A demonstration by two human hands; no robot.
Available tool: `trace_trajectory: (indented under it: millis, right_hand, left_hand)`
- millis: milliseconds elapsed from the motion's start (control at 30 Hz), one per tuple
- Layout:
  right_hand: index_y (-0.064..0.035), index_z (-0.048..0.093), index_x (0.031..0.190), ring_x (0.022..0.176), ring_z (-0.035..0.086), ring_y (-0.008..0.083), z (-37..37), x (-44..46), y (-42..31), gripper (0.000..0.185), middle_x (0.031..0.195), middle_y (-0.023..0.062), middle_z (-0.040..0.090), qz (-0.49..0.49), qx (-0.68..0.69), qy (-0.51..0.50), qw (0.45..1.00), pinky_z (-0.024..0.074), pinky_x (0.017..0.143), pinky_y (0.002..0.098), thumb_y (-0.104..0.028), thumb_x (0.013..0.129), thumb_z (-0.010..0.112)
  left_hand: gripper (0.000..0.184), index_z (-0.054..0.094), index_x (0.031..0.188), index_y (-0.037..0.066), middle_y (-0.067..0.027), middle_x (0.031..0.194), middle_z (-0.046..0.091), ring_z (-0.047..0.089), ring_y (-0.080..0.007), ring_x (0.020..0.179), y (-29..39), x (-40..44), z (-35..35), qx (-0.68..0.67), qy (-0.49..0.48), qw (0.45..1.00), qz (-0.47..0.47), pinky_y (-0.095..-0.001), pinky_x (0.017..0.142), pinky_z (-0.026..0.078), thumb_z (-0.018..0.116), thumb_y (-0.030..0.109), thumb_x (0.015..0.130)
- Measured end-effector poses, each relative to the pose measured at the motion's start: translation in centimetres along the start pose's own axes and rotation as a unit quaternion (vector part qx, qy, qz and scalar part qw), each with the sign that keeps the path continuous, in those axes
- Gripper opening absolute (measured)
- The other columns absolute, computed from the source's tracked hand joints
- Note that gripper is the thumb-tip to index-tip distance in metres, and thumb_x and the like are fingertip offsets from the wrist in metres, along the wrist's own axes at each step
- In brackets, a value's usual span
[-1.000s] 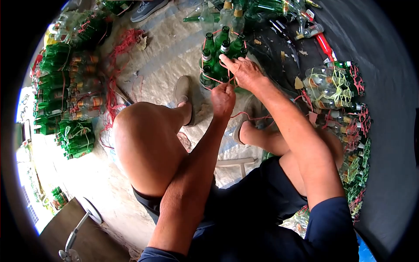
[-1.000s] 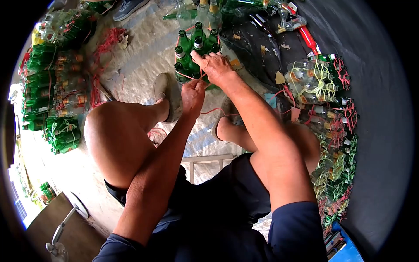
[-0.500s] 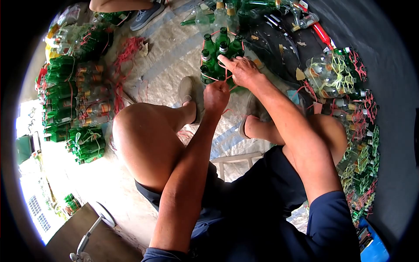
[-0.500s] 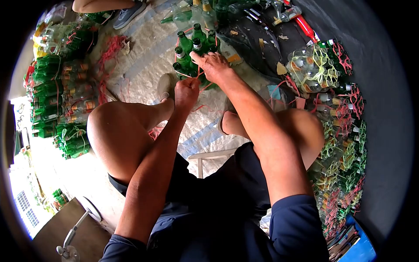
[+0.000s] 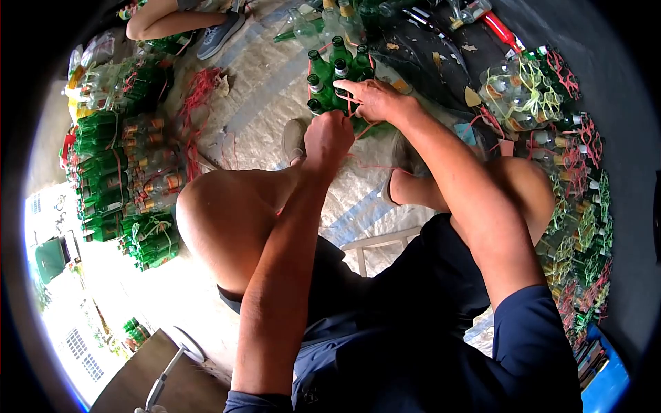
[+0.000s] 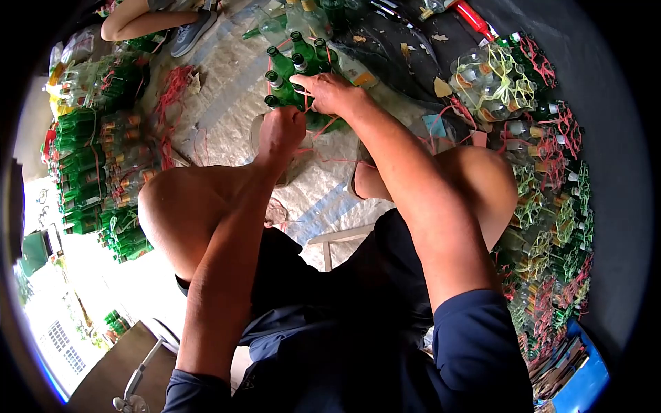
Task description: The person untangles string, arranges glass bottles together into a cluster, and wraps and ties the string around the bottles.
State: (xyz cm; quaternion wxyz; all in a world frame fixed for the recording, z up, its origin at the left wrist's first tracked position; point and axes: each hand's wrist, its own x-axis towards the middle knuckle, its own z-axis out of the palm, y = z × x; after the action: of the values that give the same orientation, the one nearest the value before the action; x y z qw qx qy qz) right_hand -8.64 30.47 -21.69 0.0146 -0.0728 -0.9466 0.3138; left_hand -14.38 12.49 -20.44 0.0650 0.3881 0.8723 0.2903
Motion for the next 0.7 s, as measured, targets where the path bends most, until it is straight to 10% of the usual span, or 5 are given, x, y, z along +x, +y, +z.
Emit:
trace_trajectory:
  millis: [700]
  right_hand:
    - [-0.0293,0.055,0.15,0.12,0.068,0.0351,0.0,0.2,-0.1,0.07,0.135,0.014,0.068,0.081,0.017,-0.018,0.996,0.0548,0.1,0.045,-0.009,0.086,0.076]
  left_hand:
    - [0.021,0.081,0.091,0.015,-0.0179,0.09,0.075,0.072,-0.0421,0.088,-2.6,7.0,-0.8,0.113,-0.13,0.985,-0.015,-0.0512,0.079,0.058,0.07,0.031,0.083]
